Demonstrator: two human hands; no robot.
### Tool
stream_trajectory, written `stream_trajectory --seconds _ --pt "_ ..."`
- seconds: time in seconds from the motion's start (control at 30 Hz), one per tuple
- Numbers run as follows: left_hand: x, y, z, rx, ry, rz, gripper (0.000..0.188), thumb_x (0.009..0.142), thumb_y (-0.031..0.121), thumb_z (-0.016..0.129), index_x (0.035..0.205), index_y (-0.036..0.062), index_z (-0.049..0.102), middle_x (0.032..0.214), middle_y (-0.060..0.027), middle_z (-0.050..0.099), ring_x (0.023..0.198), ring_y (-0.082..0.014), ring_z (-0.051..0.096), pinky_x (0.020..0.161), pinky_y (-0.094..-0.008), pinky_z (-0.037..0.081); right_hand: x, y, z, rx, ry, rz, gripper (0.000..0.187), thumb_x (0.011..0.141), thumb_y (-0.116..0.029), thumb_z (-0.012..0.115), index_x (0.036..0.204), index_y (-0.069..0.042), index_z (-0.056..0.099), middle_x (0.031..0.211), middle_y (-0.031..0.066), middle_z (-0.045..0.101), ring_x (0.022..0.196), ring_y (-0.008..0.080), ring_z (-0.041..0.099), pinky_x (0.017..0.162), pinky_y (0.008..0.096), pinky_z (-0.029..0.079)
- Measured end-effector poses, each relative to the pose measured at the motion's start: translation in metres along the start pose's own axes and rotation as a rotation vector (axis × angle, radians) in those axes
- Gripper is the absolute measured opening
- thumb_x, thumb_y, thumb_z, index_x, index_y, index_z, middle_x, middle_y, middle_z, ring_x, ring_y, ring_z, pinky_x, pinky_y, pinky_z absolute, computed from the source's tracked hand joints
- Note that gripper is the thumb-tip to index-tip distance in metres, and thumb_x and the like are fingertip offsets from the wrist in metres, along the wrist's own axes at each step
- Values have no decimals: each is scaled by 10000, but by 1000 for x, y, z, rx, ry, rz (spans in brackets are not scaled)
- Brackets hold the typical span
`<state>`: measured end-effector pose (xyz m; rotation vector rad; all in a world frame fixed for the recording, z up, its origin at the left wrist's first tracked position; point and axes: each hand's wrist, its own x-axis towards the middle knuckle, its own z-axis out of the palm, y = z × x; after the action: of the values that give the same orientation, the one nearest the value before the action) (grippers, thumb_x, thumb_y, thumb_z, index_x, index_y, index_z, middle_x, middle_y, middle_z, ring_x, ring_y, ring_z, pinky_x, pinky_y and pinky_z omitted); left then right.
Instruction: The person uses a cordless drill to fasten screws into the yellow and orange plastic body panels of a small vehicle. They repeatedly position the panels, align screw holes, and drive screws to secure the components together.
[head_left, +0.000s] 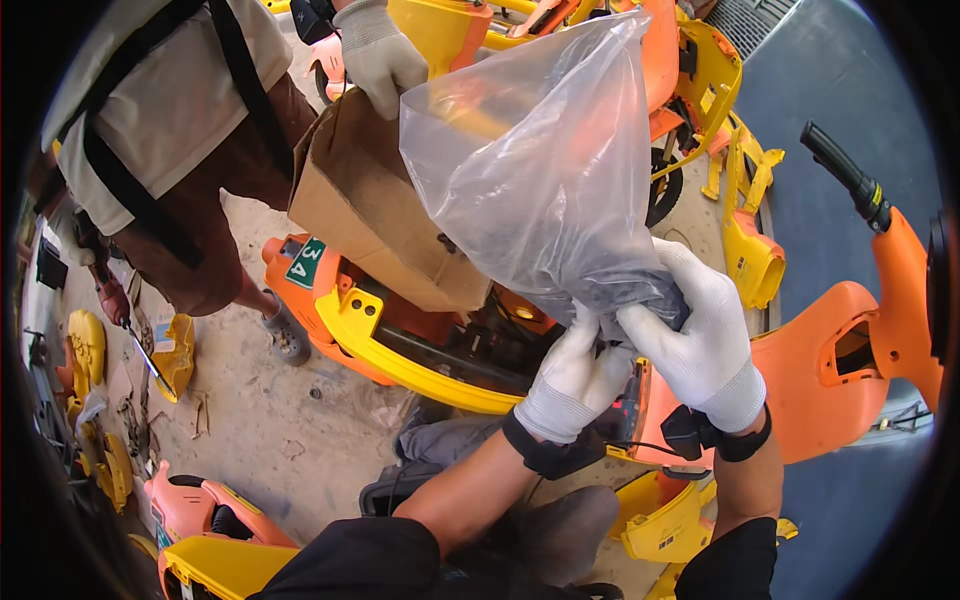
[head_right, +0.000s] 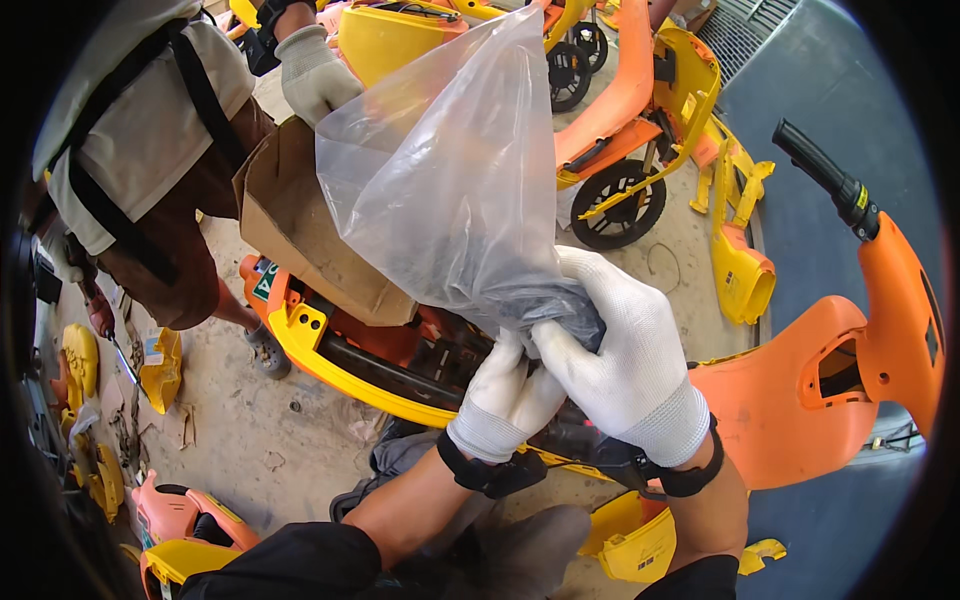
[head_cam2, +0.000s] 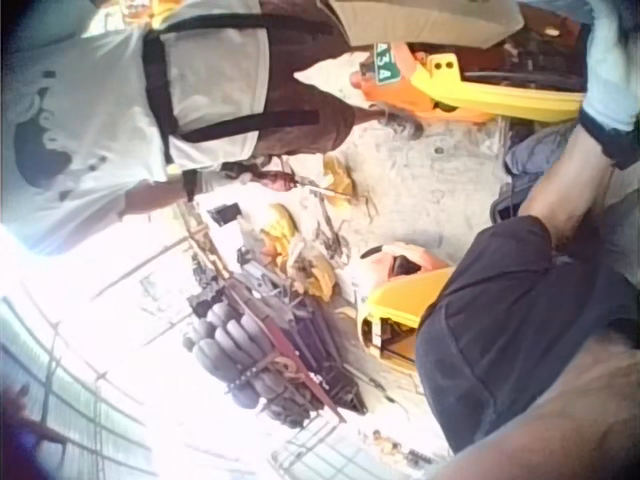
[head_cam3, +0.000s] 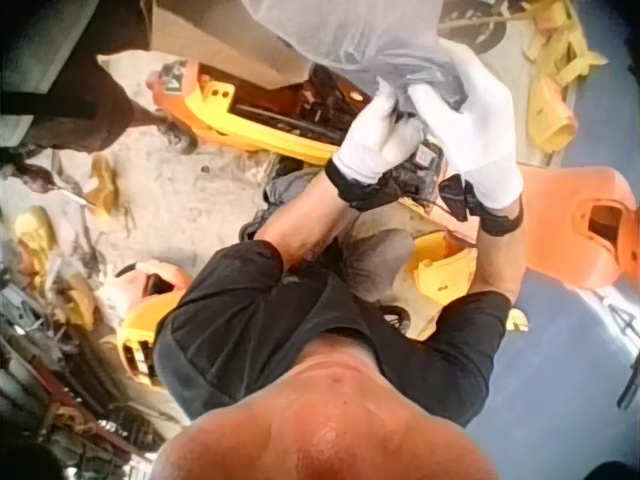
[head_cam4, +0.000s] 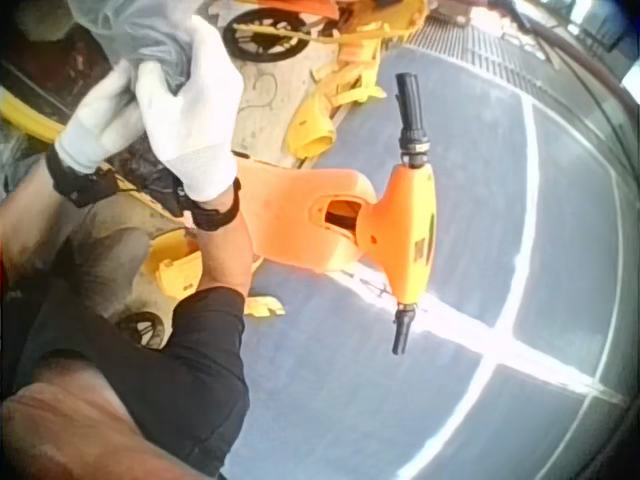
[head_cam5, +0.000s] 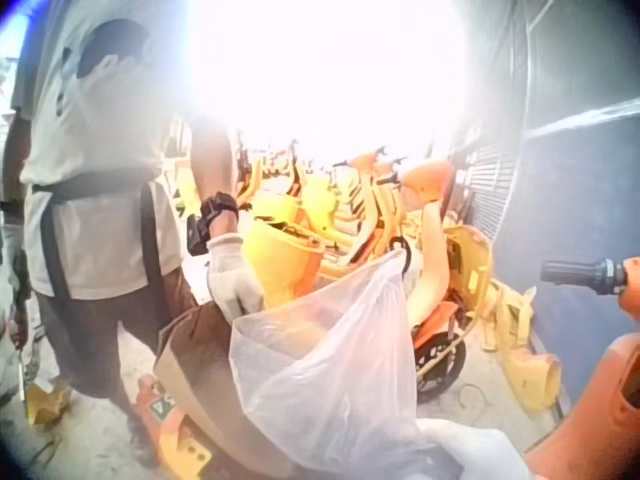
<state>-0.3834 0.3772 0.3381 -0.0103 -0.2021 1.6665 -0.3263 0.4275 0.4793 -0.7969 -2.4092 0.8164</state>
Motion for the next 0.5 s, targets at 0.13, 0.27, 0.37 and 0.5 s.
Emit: stream_trajectory --seconds 0.13,0.27,0.37,0.5 --pt "2 -3 4 93 35 14 527 1034 464 466 1406 90 481 1385 -65 556 1270 -214 521 1103 -391 397 1 -7 4 -168 38 -15 408 779 -46 712 1164 34 600 928 162 679 883 308 688 806 358 544" --pt "-3 -1 -7 68 6 -1 503 1042 429 496 1397 73 476 1403 -46 519 1299 -175 468 1117 -349 351 9 -6 1 -208 19 -17 372 766 -78 749 1108 7 632 918 174 665 895 351 676 786 383 550" --pt "-2 2 12 102 25 -15 500 1026 440 521 1393 104 477 1341 -25 546 1224 -153 486 1049 -352 369 19 -11 -7 -55 20 65 247 794 -42 710 1028 9 649 882 169 695 809 289 716 725 332 551" --pt "-20 12 23 219 116 -71 490 1004 487 542 1289 89 542 1164 -31 607 953 -144 516 844 -316 417 30 -12 -16 -92 -31 -14 185 814 -21 686 993 9 649 831 138 694 779 229 712 716 307 537"
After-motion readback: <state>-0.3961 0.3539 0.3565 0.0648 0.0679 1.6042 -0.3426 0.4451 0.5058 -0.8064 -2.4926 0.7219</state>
